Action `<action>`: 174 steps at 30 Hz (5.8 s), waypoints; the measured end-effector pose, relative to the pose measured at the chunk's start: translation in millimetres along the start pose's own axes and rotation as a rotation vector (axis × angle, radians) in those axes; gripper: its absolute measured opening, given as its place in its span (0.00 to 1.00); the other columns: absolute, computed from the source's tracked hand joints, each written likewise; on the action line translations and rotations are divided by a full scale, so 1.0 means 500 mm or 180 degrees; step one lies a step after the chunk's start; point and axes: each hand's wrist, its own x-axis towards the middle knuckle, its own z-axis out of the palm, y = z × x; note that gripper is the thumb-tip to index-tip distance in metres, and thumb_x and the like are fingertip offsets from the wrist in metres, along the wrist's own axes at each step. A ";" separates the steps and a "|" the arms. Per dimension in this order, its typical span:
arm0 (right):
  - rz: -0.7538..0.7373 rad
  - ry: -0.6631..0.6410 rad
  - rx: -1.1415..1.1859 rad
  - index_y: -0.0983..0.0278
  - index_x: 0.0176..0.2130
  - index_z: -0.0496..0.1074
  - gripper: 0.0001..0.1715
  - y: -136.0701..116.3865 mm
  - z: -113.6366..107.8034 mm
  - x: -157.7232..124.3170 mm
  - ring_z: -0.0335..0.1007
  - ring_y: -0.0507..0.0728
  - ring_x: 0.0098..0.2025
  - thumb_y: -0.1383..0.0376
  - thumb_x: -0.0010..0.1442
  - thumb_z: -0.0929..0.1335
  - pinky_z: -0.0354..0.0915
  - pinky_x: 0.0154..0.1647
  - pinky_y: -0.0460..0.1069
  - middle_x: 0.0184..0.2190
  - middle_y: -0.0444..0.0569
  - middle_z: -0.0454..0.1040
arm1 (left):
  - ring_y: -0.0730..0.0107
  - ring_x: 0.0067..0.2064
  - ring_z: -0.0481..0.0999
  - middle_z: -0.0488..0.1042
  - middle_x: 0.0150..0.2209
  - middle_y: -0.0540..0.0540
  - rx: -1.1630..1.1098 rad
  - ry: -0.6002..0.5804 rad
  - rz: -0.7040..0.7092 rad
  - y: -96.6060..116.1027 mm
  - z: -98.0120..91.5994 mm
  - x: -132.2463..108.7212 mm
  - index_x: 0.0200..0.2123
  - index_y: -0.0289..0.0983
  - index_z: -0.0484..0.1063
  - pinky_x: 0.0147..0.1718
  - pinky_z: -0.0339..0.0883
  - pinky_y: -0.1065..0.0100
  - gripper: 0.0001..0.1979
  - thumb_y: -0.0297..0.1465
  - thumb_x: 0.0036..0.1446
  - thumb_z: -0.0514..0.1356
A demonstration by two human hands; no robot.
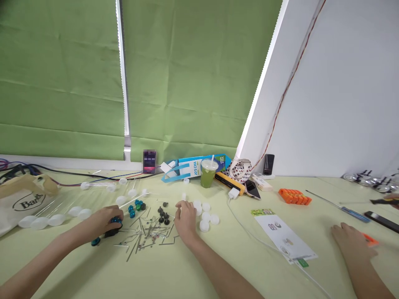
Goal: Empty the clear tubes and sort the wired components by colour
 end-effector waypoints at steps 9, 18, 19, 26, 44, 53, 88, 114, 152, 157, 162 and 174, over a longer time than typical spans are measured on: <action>-0.0195 0.0015 0.0168 0.63 0.31 0.64 0.13 -0.006 -0.007 -0.006 0.61 0.56 0.36 0.76 0.48 0.58 0.54 0.38 0.50 0.30 0.46 0.68 | 0.62 0.33 0.70 0.72 0.30 0.46 -0.0433 0.0322 0.0021 -0.022 0.033 0.016 0.27 0.38 0.69 0.31 0.60 0.69 0.09 0.36 0.49 0.53; -0.0807 -0.0171 0.1120 0.63 0.40 0.63 0.14 -0.076 -0.026 -0.033 0.60 0.55 0.42 0.73 0.52 0.61 0.58 0.44 0.51 0.38 0.49 0.66 | 0.67 0.29 0.69 0.73 0.29 0.47 -0.2423 0.0388 -0.0276 0.075 0.024 0.013 0.31 0.36 0.73 0.28 0.61 0.71 0.18 0.44 0.43 0.59; -0.0845 -0.0330 0.1333 0.62 0.42 0.62 0.17 -0.084 -0.027 -0.038 0.61 0.54 0.41 0.71 0.51 0.63 0.59 0.43 0.50 0.40 0.49 0.64 | 0.68 0.30 0.70 0.73 0.29 0.47 -0.2882 0.0272 -0.0308 0.094 0.030 0.012 0.32 0.35 0.73 0.29 0.62 0.71 0.19 0.44 0.42 0.60; -0.0732 -0.1029 0.2232 0.60 0.44 0.62 0.18 -0.100 -0.018 -0.058 0.63 0.50 0.33 0.67 0.52 0.65 0.65 0.34 0.46 0.40 0.48 0.61 | 0.72 0.32 0.71 0.73 0.29 0.44 -0.5302 -0.0433 -0.0457 0.175 0.081 -0.002 0.31 0.31 0.73 0.36 0.64 0.70 0.14 0.37 0.45 0.63; 0.1037 -0.1457 0.4173 0.64 0.32 0.58 0.17 -0.134 0.010 -0.072 0.64 0.45 0.18 0.56 0.50 0.67 0.60 0.16 0.42 0.30 0.42 0.64 | 0.73 0.20 0.64 0.61 0.17 0.55 -0.3291 0.1299 -0.0166 0.229 0.147 -0.028 0.28 0.39 0.59 0.22 0.59 0.72 0.13 0.42 0.56 0.47; 0.1278 -0.1278 0.4211 0.64 0.31 0.57 0.19 -0.119 0.019 -0.062 0.61 0.44 0.15 0.53 0.51 0.66 0.56 0.11 0.41 0.27 0.40 0.64 | 0.73 0.14 0.62 0.58 0.12 0.58 -0.2810 0.1314 -0.0145 0.233 0.152 0.018 0.28 0.40 0.57 0.16 0.57 0.73 0.13 0.41 0.58 0.44; 0.0233 -0.1320 0.3064 0.62 0.38 0.59 0.10 -0.113 0.004 -0.079 0.61 0.48 0.24 0.60 0.57 0.62 0.60 0.25 0.44 0.24 0.42 0.62 | 0.70 0.17 0.65 0.63 0.12 0.51 -0.3295 0.1173 -0.0716 0.212 0.142 0.030 0.16 0.36 0.61 0.16 0.56 0.73 0.21 0.44 0.53 0.48; 0.1306 -0.1888 0.4377 0.65 0.29 0.60 0.16 -0.111 0.004 -0.050 0.64 0.47 0.17 0.65 0.44 0.71 0.57 0.17 0.41 0.19 0.39 0.64 | 0.73 0.18 0.64 0.59 0.16 0.55 -0.2673 0.0945 -0.0338 0.198 0.147 0.026 0.24 0.40 0.55 0.18 0.56 0.74 0.14 0.40 0.57 0.45; 0.1267 -0.1714 0.4050 0.63 0.34 0.57 0.19 -0.102 0.020 -0.056 0.64 0.46 0.19 0.55 0.50 0.67 0.61 0.18 0.44 0.30 0.41 0.62 | 0.74 0.17 0.65 0.62 0.17 0.56 -0.2876 0.1198 -0.0277 0.201 0.142 0.024 0.27 0.39 0.58 0.18 0.60 0.74 0.12 0.41 0.56 0.48; 0.0986 -0.1483 0.3978 0.63 0.34 0.59 0.19 -0.108 0.010 -0.055 0.65 0.47 0.27 0.61 0.46 0.71 0.61 0.24 0.42 0.26 0.38 0.60 | 0.73 0.23 0.68 0.64 0.22 0.54 -0.2690 0.1347 -0.0159 0.198 0.143 0.024 0.27 0.39 0.58 0.22 0.62 0.74 0.11 0.39 0.56 0.48; 0.1422 -0.1726 0.4117 0.64 0.34 0.57 0.19 -0.108 0.017 -0.051 0.65 0.47 0.19 0.53 0.51 0.65 0.63 0.20 0.45 0.29 0.41 0.64 | 0.73 0.16 0.64 0.61 0.14 0.57 -0.2897 0.1188 -0.0267 0.203 0.143 0.023 0.27 0.40 0.57 0.18 0.59 0.74 0.12 0.41 0.56 0.47; 0.0881 -0.1609 0.3839 0.62 0.34 0.55 0.17 -0.100 0.022 -0.060 0.63 0.44 0.18 0.54 0.53 0.65 0.58 0.16 0.41 0.29 0.40 0.62 | 0.73 0.15 0.64 0.60 0.12 0.58 -0.3058 0.1021 -0.0312 0.211 0.149 0.020 0.28 0.40 0.55 0.15 0.57 0.75 0.11 0.41 0.57 0.45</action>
